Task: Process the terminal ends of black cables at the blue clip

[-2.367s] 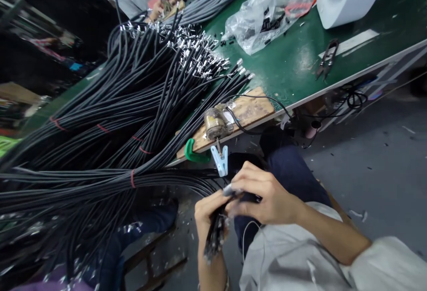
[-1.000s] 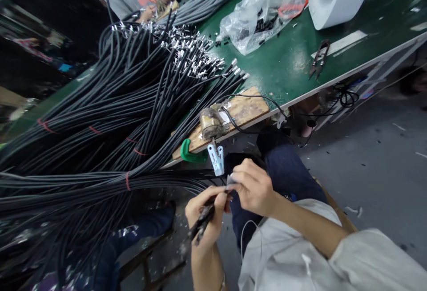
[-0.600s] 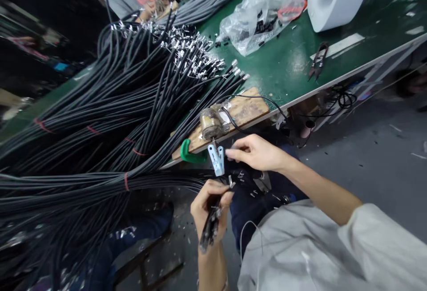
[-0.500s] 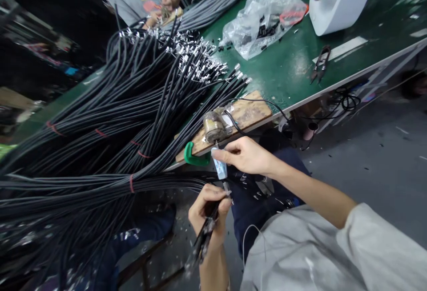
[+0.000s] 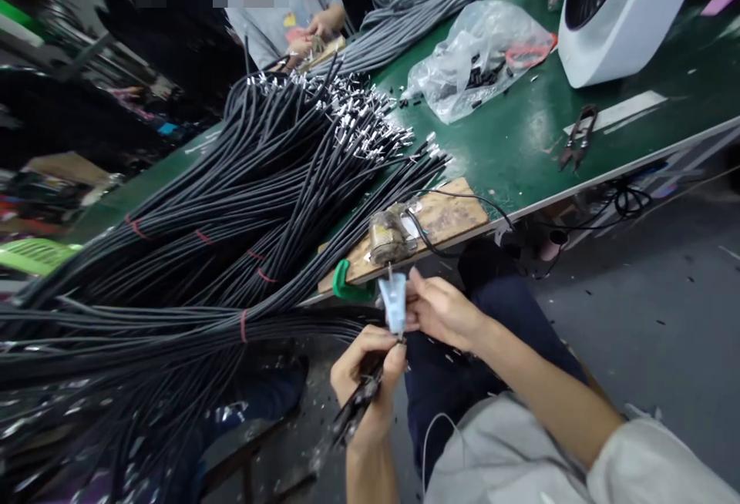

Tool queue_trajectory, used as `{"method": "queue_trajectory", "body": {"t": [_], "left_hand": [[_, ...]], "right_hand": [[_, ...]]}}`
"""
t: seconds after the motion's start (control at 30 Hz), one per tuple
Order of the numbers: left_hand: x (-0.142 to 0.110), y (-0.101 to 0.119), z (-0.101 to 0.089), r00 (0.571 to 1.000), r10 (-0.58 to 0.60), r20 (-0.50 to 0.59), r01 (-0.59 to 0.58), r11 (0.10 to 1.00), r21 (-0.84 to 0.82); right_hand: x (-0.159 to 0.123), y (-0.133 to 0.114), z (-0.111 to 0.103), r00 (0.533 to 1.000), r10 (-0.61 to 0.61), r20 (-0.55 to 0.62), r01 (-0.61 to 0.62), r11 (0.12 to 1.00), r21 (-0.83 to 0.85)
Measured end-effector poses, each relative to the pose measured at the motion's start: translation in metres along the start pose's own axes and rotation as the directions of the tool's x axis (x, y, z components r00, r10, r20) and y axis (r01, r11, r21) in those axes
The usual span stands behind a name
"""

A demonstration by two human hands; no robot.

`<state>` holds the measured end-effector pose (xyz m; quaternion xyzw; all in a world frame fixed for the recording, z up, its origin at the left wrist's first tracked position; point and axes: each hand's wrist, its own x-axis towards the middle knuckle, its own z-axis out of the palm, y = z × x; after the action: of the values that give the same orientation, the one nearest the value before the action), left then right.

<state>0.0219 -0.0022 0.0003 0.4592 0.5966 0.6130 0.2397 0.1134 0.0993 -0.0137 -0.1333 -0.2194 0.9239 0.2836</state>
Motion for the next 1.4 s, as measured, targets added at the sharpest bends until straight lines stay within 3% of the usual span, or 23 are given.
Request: {"method": "queue_trajectory", "body": {"t": [0.1, 0.17, 0.23, 0.3, 0.37, 0.43, 0.47, 0.5, 0.53, 0.57, 0.63, 0.73, 0.8, 0.9, 0.93, 0.97, 1.0, 1.1, 1.17, 1.27, 1.4], "left_hand": [[-0.001, 0.001, -0.002, 1.000, 0.027, 0.009, -0.027, 0.999, 0.017], [-0.002, 0.001, -0.004, 0.998, 0.064, 0.015, -0.064, 0.998, 0.025], [-0.003, 0.001, -0.006, 0.993, 0.114, 0.040, -0.115, 0.993, 0.029], [-0.002, 0.001, -0.008, 0.979, 0.169, 0.117, -0.172, 0.985, 0.016], [0.000, 0.003, -0.011, 0.960, 0.186, 0.208, -0.192, 0.981, 0.010], [0.001, 0.004, -0.013, 0.950, 0.143, 0.278, -0.161, 0.986, 0.042], [0.001, 0.005, -0.015, 0.949, 0.112, 0.294, -0.137, 0.989, 0.064], [0.000, 0.006, -0.016, 0.950, 0.088, 0.299, -0.118, 0.990, 0.083], [-0.001, 0.006, -0.017, 0.950, 0.081, 0.300, -0.113, 0.990, 0.088], [-0.003, 0.006, -0.018, 0.950, 0.090, 0.300, -0.119, 0.989, 0.082], [-0.007, 0.004, -0.020, 0.952, 0.124, 0.281, -0.148, 0.987, 0.067], [-0.014, 0.001, -0.020, 0.957, 0.170, 0.233, -0.197, 0.976, 0.097], [-0.018, 0.000, -0.019, 0.960, 0.190, 0.207, -0.223, 0.964, 0.148], [-0.020, 0.003, -0.016, 0.958, 0.161, 0.238, -0.221, 0.942, 0.253], [-0.021, 0.005, -0.015, 0.959, 0.146, 0.244, -0.213, 0.936, 0.280], [-0.021, 0.007, -0.014, 0.962, 0.132, 0.238, -0.201, 0.934, 0.295], [-0.021, 0.009, -0.013, 0.968, 0.124, 0.217, -0.186, 0.936, 0.297], [-0.022, 0.011, -0.011, 0.987, 0.107, 0.123, -0.136, 0.956, 0.261], [-0.023, 0.010, -0.009, 0.993, 0.085, 0.085, -0.104, 0.963, 0.250], [-0.022, 0.007, -0.009, 0.995, 0.063, 0.078, -0.082, 0.961, 0.264], [-0.020, 0.008, -0.013, 0.991, 0.061, 0.116, -0.093, 0.953, 0.288]], "right_hand": [[-0.008, -0.003, -0.017, 0.996, -0.070, -0.063, 0.067, 0.996, -0.054], [-0.020, -0.007, -0.027, 0.979, -0.168, -0.119, 0.143, 0.970, -0.198], [-0.037, -0.011, -0.031, 0.933, -0.323, -0.158, 0.239, 0.885, -0.400], [-0.056, -0.014, -0.026, 0.869, -0.490, -0.071, 0.349, 0.708, -0.614], [-0.071, -0.014, -0.013, 0.799, -0.576, 0.171, 0.467, 0.415, -0.781], [-0.079, -0.011, 0.003, 0.729, -0.543, 0.417, 0.538, 0.080, -0.839], [-0.081, -0.008, 0.010, 0.701, -0.514, 0.494, 0.551, -0.049, -0.833], [-0.080, -0.005, 0.014, 0.684, -0.499, 0.533, 0.551, -0.125, -0.825], [-0.079, -0.002, 0.017, 0.670, -0.509, 0.540, 0.551, -0.146, -0.822], [-0.077, 0.002, 0.018, 0.659, -0.542, 0.522, 0.554, -0.120, -0.824], [-0.071, 0.007, 0.015, 0.662, -0.616, 0.426, 0.559, 0.028, -0.829], [-0.066, 0.013, 0.009, 0.713, -0.650, 0.262, 0.510, 0.226, -0.830], [-0.065, 0.017, 0.009, 0.689, -0.692, 0.216, 0.464, 0.192, -0.865], [-0.065, 0.026, 0.012, 0.548, -0.794, 0.262, 0.432, 0.001, -0.902], [-0.065, 0.029, 0.014, 0.524, -0.808, 0.268, 0.440, -0.012, -0.898], [-0.064, 0.032, 0.015, 0.536, -0.808, 0.244, 0.457, 0.035, -0.889], [-0.063, 0.035, 0.016, 0.579, -0.792, 0.192, 0.476, 0.137, -0.869], [-0.059, 0.042, 0.015, 0.783, -0.622, -0.018, 0.451, 0.588, -0.672], [-0.057, 0.045, 0.013, 0.871, -0.474, -0.127, 0.370, 0.805, -0.464], [-0.055, 0.047, 0.009, 0.908, -0.367, -0.203, 0.303, 0.908, -0.290], [-0.058, 0.036, 0.009, 0.891, -0.416, -0.182, 0.308, 0.849, -0.430]]}}
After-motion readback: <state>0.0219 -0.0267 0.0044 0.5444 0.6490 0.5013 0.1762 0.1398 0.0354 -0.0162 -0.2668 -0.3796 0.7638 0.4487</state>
